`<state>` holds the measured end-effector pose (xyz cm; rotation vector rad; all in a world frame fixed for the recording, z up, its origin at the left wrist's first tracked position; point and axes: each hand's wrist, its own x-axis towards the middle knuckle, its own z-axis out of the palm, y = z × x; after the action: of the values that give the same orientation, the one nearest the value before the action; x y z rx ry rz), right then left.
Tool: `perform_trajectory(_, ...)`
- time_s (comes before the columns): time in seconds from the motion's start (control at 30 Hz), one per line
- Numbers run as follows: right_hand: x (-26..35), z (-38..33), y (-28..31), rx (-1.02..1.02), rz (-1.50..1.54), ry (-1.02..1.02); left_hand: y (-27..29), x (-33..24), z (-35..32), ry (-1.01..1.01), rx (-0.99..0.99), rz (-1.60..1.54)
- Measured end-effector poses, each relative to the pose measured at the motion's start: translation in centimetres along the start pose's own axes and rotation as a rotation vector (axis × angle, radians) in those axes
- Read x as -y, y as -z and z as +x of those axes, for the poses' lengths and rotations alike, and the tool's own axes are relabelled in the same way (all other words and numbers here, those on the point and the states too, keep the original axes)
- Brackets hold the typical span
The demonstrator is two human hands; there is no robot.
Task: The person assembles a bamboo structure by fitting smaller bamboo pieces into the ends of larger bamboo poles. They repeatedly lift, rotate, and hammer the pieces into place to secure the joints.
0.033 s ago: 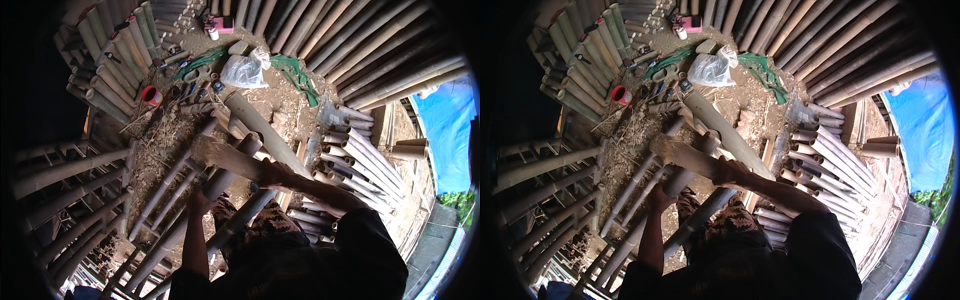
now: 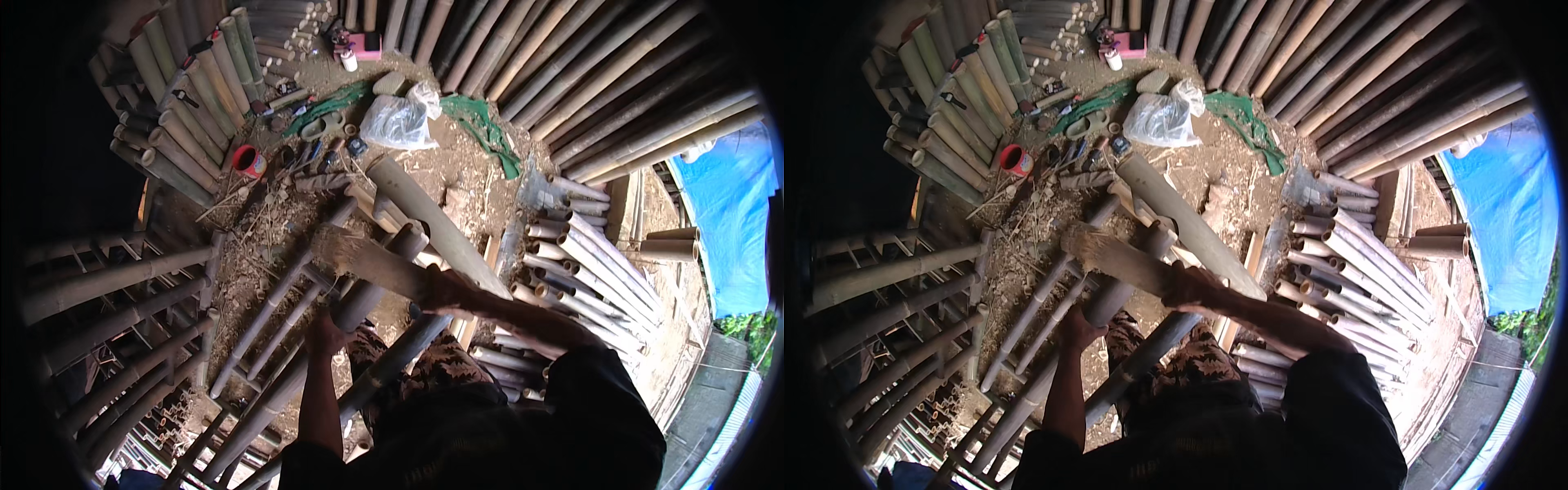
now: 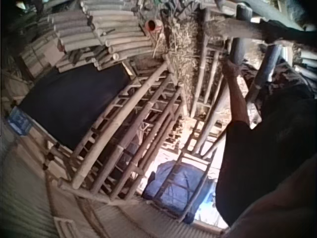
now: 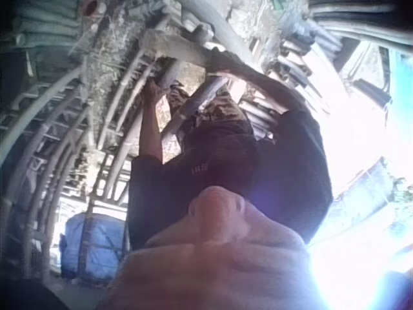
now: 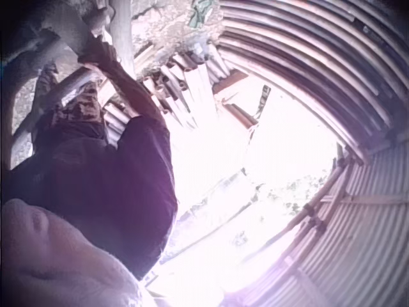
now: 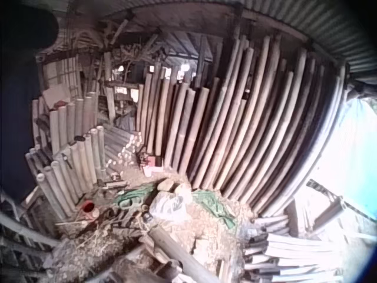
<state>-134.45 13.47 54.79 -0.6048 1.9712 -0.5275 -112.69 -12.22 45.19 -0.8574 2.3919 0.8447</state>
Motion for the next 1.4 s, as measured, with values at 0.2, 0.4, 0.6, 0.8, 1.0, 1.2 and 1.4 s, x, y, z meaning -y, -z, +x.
perform_trajectory(0.2,3.2,-3.2,-0.4,-0.399,0.078,0.507,-0.6,1.2,0.0,-0.098,-0.069,0.037)
perform_trajectory(0.4,-1.6,0.8,-0.7,-0.083,-0.169,-0.036,-0.4,0.7,0.7,-0.027,-0.019,0.114)
perform_trajectory(0.6,-5.4,2.4,-2.4,-0.105,0.126,-0.092,-1.3,-0.8,-1.7,-0.046,-0.292,0.096)
perform_trajectory(0.8,-9.0,2.3,-3.1,-0.515,-0.603,0.373,-0.3,-0.3,-0.3,-0.135,-0.163,0.077)
perform_trajectory(1.0,0.1,0.1,-0.5,-0.255,-0.033,-0.263,0.3,-0.8,-0.8,-0.064,-0.106,0.077)
perform_trajectory(1.2,6.5,-3.7,-1.2,-0.537,0.138,0.165,1.7,-1.3,-1.9,0.001,-0.043,0.042)
perform_trajectory(1.4,-1.2,0.7,-3.2,-0.171,-0.209,-0.150,3.0,-2.3,-0.1,0.003,-0.083,0.016)
